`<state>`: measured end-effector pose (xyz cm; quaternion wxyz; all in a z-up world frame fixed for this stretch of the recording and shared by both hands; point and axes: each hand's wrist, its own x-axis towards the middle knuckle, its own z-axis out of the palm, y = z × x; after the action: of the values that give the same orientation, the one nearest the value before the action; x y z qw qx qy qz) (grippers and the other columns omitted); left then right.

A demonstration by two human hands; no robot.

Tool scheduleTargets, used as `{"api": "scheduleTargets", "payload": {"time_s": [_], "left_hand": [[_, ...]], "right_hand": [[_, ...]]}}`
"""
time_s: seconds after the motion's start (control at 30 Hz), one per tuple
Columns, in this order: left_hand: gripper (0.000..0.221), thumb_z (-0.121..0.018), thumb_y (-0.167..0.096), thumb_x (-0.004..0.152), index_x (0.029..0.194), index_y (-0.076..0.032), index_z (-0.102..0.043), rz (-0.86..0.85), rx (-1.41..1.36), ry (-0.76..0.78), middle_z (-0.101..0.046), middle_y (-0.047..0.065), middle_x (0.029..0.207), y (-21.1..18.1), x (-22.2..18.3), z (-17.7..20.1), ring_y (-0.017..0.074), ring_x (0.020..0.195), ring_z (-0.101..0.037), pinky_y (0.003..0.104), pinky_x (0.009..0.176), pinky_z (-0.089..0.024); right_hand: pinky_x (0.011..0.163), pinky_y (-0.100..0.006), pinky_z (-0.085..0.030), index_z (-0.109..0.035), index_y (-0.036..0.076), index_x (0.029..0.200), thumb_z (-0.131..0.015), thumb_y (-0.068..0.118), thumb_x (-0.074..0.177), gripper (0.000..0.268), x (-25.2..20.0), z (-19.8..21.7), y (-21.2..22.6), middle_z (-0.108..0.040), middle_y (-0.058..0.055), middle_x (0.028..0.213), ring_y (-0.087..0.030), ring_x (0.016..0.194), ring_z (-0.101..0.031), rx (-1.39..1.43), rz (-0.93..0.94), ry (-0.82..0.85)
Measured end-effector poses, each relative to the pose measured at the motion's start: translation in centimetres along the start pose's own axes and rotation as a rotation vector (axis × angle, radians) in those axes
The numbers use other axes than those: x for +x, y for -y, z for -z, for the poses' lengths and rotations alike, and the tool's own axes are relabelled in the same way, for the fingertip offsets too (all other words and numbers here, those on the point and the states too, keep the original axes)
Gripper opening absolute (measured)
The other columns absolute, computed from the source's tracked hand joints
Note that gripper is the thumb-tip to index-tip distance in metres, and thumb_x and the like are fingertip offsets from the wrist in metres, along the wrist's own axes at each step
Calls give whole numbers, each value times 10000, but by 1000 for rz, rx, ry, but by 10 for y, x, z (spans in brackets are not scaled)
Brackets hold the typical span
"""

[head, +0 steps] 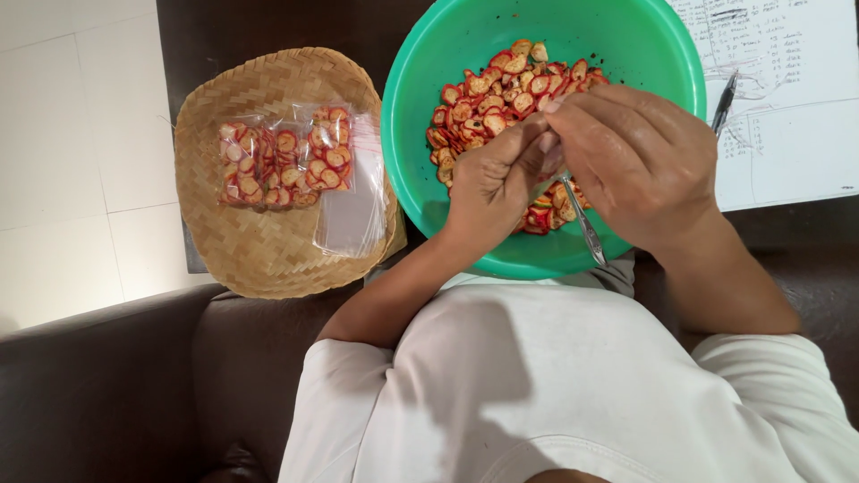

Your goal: The person is using a spoon to fill small plastic bags with sliced snacks from a large green bowl.

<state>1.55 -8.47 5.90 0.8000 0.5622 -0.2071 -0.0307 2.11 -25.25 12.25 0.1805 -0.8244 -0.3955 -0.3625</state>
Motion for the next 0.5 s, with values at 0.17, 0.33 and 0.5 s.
{"api": "scheduleTargets", "payload": {"time_s": [0.17, 0.33, 0.5], "left_hand": [[242, -522, -46, 1127, 1348, 5, -604, 103, -89, -30, -621, 34, 1136, 18, -7, 0, 125, 1098, -577, 390, 1074, -616], [307, -541, -67, 1122, 1409, 33, -587, 131, -62, -43, -670, 104, 1340, 16, -8, 1, 194, 1246, -654, 415, 1137, -618], [296, -535, -165, 1148, 1425, -80, -596, 82, 47, 7, -726, 69, 1262, 17, -9, 3, 161, 1177, -721, 356, 1116, -642]], "right_hand": [[848, -490, -633, -724, -64, 1196, -594, -47, 1118, 152, 2, -2, -1, -729, -223, 1116, -379, 950, -715, -14, -41, -5], [851, -495, -580, -697, -61, 1183, -585, -78, 1126, 126, 0, -7, 2, -733, -236, 1098, -401, 927, -701, -2, -137, -42], [867, -515, -545, -698, -84, 1183, -560, -123, 1100, 165, -2, -7, 5, -697, -237, 1134, -428, 961, -662, 46, -249, -45]]}}
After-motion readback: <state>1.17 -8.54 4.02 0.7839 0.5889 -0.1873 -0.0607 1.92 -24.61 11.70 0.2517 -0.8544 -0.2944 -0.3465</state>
